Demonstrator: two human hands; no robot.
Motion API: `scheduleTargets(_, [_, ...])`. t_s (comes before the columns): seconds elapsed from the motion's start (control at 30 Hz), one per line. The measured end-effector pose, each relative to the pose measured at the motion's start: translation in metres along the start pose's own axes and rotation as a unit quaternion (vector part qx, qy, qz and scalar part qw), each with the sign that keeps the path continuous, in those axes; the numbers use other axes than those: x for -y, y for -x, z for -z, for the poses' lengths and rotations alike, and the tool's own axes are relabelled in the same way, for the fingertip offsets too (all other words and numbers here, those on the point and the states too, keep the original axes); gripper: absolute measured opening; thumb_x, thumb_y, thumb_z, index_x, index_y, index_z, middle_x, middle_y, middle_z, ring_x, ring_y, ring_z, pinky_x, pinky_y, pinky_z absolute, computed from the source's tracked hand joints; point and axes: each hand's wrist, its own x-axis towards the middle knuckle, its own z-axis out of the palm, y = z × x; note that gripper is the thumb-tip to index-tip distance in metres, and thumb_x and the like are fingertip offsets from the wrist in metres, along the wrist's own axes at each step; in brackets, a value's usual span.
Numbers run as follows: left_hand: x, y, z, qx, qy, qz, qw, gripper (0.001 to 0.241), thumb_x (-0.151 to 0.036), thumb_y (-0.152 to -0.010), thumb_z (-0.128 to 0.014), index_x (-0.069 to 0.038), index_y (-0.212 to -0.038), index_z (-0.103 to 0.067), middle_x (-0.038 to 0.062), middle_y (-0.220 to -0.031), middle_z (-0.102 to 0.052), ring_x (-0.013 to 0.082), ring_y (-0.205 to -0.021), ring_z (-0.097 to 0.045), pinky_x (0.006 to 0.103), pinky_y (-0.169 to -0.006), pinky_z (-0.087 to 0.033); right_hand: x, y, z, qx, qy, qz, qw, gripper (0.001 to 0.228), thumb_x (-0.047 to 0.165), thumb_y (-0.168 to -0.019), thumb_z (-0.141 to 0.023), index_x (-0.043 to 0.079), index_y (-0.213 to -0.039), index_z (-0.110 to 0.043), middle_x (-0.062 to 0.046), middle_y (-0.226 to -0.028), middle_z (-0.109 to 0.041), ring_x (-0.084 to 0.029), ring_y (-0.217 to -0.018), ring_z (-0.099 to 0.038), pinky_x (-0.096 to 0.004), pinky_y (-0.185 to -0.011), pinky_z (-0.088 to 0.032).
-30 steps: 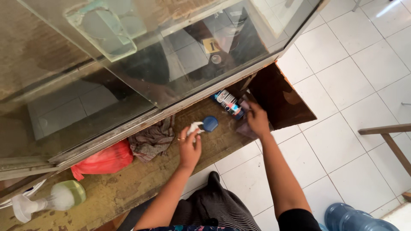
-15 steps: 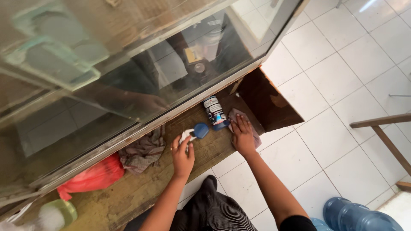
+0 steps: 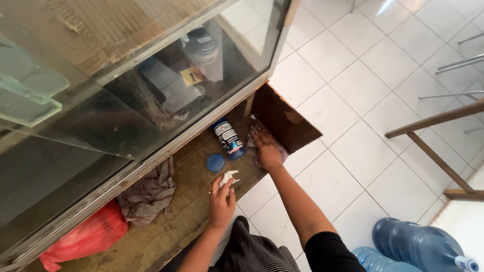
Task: The person wipes the glass and wooden surfaces of a display cabinet using a cloth, then moves to a refrigerator and wipes its glass door and interior shelves. The person uses a spray bottle and a cloth to clean the surfaces.
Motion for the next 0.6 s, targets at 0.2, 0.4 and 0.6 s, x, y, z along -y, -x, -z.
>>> scheduleTargets(0.2, [-0.008, 0.003, -0.001, -0.002, -0.019, -0.042, 0.999, 0.032, -0.004, -0.09, -0.063, -0.005, -0.121, -0.07, 0.018, -0.135, -0.056, 0.0382, -0.123, -0.053, 0.0475, -0.099, -0.048, -0.003, 0.036, 0.019, -0.023, 0.026, -0.02, 0.999, 0.078, -0.003, -0.071, -0.067, 0.012, -0.145, -0.054, -0.017, -0.152, -0.048, -0.037, -0.142, -0.044, -0.044, -0.118, -0.035])
scheduleTargets(0.4, [0.0, 0.007, -0.006, 0.026, 0.0, -0.018, 1.0, 0.032, -0.004, -0.089, -0.063, -0.006, -0.12, -0.068, 0.017, -0.137, -0.055, 0.038, -0.125, -0.054, 0.0459, -0.097, -0.049, 0.004, 0.069, 0.043, -0.022, 0.01, -0.075, 0.997, 0.084, -0.007, -0.065, -0.071, 0.01, -0.146, -0.052, -0.018, -0.152, -0.047, -0.037, -0.144, -0.04, -0.042, -0.118, -0.036])
scheduleTargets(0.6, [0.009, 0.004, -0.013, 0.049, -0.012, -0.021, 0.998, 0.034, -0.005, -0.088, -0.065, -0.006, -0.121, -0.068, 0.018, -0.139, -0.053, 0.04, -0.124, -0.055, 0.0482, -0.099, -0.048, 0.029, 0.089, 0.077, 0.006, 0.012, -0.12, 0.993, 0.088, -0.018, -0.061, -0.064, 0.008, -0.145, -0.053, -0.021, -0.155, -0.04, -0.039, -0.144, -0.037, -0.039, -0.111, -0.042])
